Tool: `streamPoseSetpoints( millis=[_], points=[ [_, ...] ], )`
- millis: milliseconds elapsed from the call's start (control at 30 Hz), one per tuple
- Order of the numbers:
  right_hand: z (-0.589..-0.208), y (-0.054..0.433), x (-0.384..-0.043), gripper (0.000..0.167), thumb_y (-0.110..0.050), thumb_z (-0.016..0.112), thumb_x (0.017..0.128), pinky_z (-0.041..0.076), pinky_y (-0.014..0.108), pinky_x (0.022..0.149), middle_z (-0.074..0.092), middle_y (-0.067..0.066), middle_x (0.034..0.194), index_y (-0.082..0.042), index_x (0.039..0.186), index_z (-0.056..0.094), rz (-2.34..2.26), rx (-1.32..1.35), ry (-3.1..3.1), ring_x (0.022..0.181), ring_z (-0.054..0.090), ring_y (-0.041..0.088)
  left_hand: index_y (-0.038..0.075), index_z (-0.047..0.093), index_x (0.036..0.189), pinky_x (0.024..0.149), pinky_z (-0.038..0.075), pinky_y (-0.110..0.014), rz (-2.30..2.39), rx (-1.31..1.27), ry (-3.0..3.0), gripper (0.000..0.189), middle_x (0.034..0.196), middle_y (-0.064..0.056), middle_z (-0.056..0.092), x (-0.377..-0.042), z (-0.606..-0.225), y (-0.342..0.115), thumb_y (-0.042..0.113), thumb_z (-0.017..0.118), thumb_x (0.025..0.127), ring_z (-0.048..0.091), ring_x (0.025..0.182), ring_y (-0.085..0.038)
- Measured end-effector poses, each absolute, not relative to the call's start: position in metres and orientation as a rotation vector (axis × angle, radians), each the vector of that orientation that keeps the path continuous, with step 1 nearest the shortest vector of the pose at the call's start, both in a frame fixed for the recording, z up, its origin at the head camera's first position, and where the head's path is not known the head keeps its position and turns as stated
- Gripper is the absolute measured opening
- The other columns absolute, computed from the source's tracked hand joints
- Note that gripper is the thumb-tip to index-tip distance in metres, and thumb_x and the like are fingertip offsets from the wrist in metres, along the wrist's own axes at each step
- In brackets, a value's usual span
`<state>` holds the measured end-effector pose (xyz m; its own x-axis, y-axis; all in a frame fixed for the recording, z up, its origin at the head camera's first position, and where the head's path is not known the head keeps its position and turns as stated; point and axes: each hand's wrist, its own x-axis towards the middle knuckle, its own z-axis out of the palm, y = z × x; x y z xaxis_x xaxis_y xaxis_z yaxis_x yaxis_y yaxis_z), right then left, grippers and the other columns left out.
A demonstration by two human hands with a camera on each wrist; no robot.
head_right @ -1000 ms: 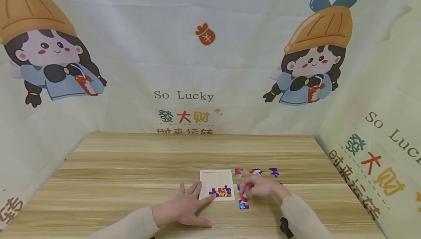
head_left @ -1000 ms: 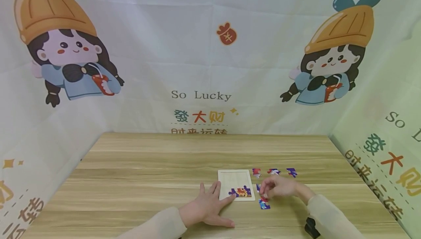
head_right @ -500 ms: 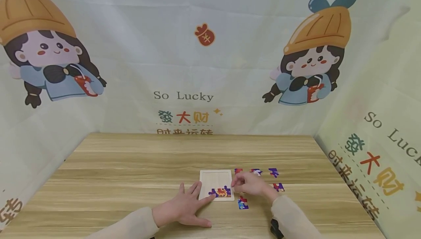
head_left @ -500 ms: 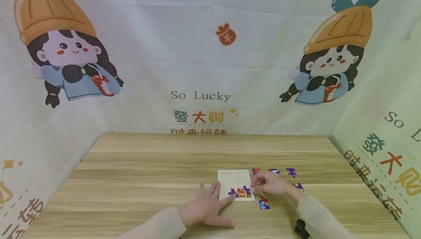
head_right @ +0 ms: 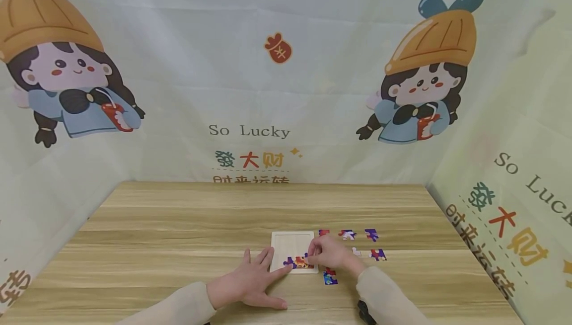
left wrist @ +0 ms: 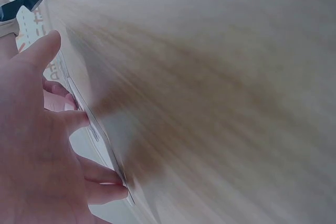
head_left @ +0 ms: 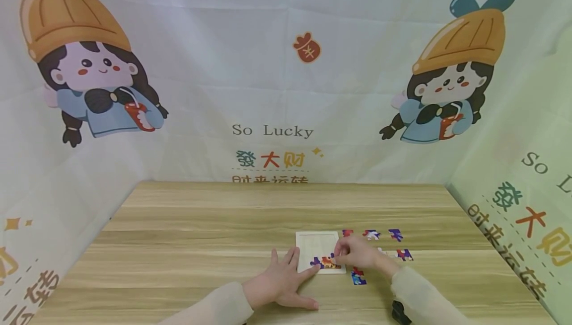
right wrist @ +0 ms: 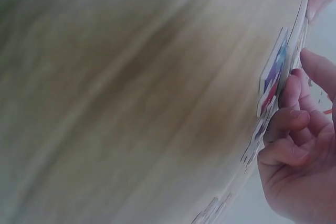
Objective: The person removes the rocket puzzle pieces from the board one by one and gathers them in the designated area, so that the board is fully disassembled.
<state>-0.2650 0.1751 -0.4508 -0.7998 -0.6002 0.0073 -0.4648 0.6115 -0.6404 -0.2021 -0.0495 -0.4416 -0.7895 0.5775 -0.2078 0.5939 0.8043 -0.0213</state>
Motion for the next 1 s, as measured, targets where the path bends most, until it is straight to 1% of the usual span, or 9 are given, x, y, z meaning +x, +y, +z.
streamPoseSetpoints(
  millis=[167,300,433,567,633,700,867,1000],
  points=[
    [-0.45,0.171,-0.264,0.015,-0.022,0.066,0.08,0.037,0.023,0.047,0.05,-0.007,0.062,-0.013,0.073,0.057,-0.926,-0.818,2.685,0.052,0.043,0.007,0.037,0.026,0.138,0.091,0.015,-0.063,-0.126,0.917,2.796,0.08,0.139,-0.023,0.022,-0.202,-0.442,-0.05,0.078,0.034,0.07,0.019,0.127,-0.033],
    [-0.45,0.168,-0.264,0.016,-0.023,0.067,0.078,0.037,0.024,0.048,0.05,-0.007,0.061,-0.013,0.071,0.056,-0.893,-0.791,2.719,0.052,0.044,0.008,0.037,0.025,0.138,0.091,0.015,-0.063,-0.126,0.921,2.797,0.08,0.139,-0.023,0.022,-0.202,-0.444,-0.05,0.078,0.033,0.07,0.019,0.127,-0.033],
    [-0.449,0.166,-0.264,0.015,-0.02,0.068,0.077,0.036,0.024,0.047,0.049,-0.007,0.061,-0.013,0.073,0.056,-0.879,-0.779,2.731,0.052,0.043,0.008,0.036,0.025,0.139,0.09,0.015,-0.064,-0.112,0.933,2.8,0.081,0.139,-0.024,0.022,-0.203,-0.445,-0.052,0.078,0.033,0.07,0.019,0.127,-0.034],
    [-0.448,0.165,-0.264,0.014,-0.015,0.069,0.075,0.037,0.024,0.048,0.048,-0.006,0.061,-0.011,0.078,0.056,-0.878,-0.798,2.732,0.053,0.043,0.008,0.034,0.021,0.14,0.091,0.016,-0.063,-0.091,0.93,2.803,0.083,0.139,-0.021,0.022,-0.205,-0.444,-0.054,0.078,0.032,0.071,0.019,0.127,-0.032],
    [-0.448,0.164,-0.265,0.014,-0.013,0.069,0.075,0.037,0.024,0.049,0.048,-0.005,0.061,-0.01,0.081,0.056,-0.887,-0.823,2.721,0.054,0.043,0.008,0.031,0.02,0.141,0.091,0.016,-0.063,-0.076,0.925,2.806,0.085,0.139,-0.02,0.023,-0.206,-0.443,-0.056,0.078,0.032,0.071,0.02,0.127,-0.03],
    [-0.448,0.163,-0.266,0.014,-0.01,0.069,0.075,0.038,0.024,0.052,0.048,-0.005,0.064,-0.009,0.084,0.058,-0.896,-0.864,2.705,0.057,0.044,0.009,0.025,0.02,0.141,0.091,0.017,-0.063,-0.036,0.926,2.805,0.089,0.14,-0.018,0.024,-0.208,-0.442,-0.057,0.078,0.033,0.071,0.021,0.127,-0.029],
    [-0.447,0.159,-0.267,0.021,-0.003,0.066,0.075,0.04,0.025,0.058,0.051,-0.003,0.079,-0.008,0.095,0.061,-0.917,-0.937,2.643,0.067,0.046,0.01,0.01,0.027,0.139,0.093,0.017,-0.06,0.055,0.914,2.806,0.094,0.14,-0.013,0.027,-0.214,-0.438,-0.063,0.075,0.035,0.073,0.023,0.127,-0.026],
    [-0.448,0.158,-0.268,0.022,0.0,0.063,0.076,0.042,0.025,0.059,0.051,-0.002,0.084,-0.009,0.096,0.063,-0.934,-0.927,2.595,0.067,0.047,0.011,0.008,0.034,0.136,0.094,0.019,-0.057,0.054,0.901,2.811,0.09,0.14,-0.008,0.029,-0.217,-0.438,-0.067,0.074,0.036,0.074,0.025,0.126,-0.025]
  ],
)
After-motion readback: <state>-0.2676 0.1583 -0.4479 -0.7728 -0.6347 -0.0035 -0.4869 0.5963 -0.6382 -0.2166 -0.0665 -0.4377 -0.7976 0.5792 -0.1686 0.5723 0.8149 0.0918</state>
